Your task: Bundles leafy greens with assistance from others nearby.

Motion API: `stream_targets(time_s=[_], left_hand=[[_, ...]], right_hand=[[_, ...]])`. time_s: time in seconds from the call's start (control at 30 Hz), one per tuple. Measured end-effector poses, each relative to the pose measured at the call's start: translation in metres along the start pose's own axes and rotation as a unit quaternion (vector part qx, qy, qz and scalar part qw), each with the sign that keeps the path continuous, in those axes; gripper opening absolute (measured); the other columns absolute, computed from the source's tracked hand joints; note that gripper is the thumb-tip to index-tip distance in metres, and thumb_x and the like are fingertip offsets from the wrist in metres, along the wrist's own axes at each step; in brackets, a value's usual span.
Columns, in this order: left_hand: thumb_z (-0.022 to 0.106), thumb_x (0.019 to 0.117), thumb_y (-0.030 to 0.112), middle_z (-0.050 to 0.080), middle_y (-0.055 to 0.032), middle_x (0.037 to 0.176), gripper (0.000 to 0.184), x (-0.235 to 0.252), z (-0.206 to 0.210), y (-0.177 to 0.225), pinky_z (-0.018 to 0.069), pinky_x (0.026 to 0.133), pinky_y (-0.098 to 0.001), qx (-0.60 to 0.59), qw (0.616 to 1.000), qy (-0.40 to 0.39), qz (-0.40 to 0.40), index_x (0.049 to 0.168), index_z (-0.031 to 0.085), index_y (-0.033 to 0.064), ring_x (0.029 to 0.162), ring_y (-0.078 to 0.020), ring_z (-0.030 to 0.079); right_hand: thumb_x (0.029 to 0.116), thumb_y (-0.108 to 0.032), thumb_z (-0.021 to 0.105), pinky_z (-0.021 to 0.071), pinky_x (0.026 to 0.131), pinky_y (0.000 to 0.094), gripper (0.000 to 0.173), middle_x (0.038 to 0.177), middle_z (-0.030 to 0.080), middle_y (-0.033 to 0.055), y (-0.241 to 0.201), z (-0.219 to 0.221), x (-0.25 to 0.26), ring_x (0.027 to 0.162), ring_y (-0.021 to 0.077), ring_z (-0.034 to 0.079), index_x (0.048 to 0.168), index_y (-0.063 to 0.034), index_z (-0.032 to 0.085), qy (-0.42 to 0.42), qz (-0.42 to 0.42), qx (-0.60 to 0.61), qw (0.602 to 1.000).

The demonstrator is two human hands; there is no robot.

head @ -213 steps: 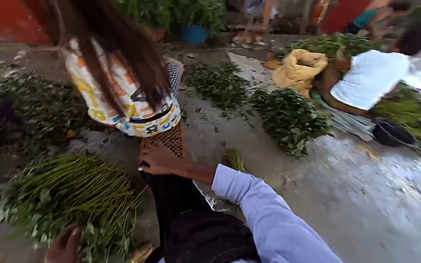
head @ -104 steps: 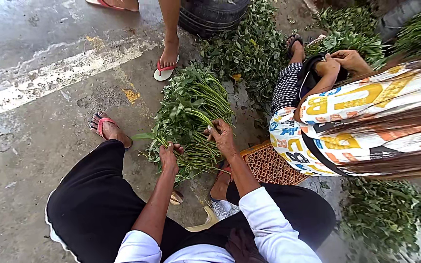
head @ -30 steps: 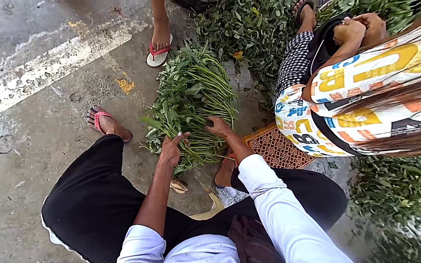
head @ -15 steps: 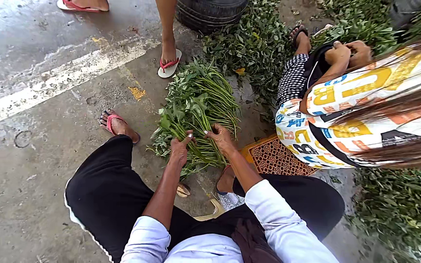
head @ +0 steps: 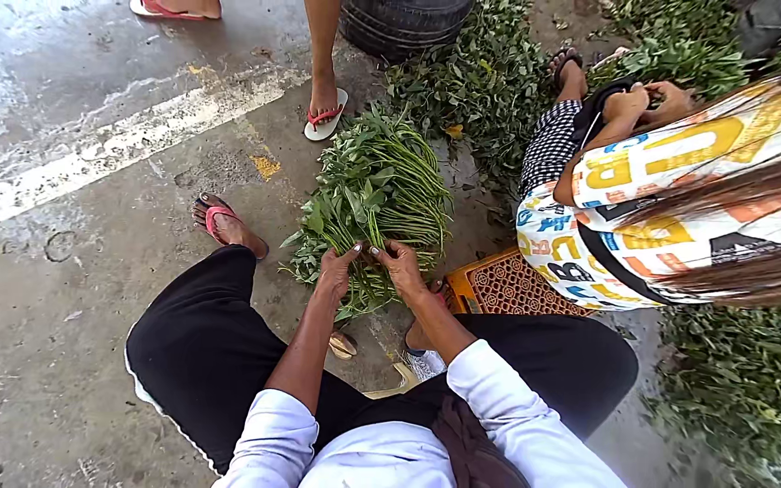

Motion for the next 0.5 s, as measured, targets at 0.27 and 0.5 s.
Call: stream_targets(time_s=[0.27, 0.5], left_hand=[[0.072, 0.0952, 0.009, 0.07, -0.0091, 0.103, 0.031, -0.005, 0.003, -0.004, 0.0578, 0.081, -0.0344, 0.047, 0.999, -0.004, -0.013, 0.123, 0.06, 0.0017, 0.088, -0.0155, 0.068], [0.07, 0.0973, 0.014, 0.067, -0.0145, 0.111, 0.034, -0.001, -0.012, -0.003, 0.0563, 0.086, -0.0404, 0.052, 0.997, 0.056, -0.004, 0.125, 0.058, -0.0004, 0.095, -0.0208, 0.066]], right_hand=[[0.0917, -0.009, 0.077, 0.0563, 0.084, 0.0461, 0.028, 0.104, 0.07, 0.02, -0.01, 0.006, -0.001, 0.091, 0.028, 0.067, 0.114, 0.0036, 0.067, -0.024, -0.043, -0.117, 0.992], [0.1014, -0.005, 0.062, 0.0579, 0.072, 0.0309, 0.018, 0.101, 0.068, 0.0136, 0.004, 0.017, -0.003, 0.079, 0.0152, 0.066, 0.116, 0.0034, 0.065, -0.073, 0.031, 0.033, 0.996]])
Point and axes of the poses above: each hand's wrist, its own x-axis towards the middle knuckle, its own z-axis out of the palm, y = z × x, the point moved 10 cm from there along x, towards the middle knuckle
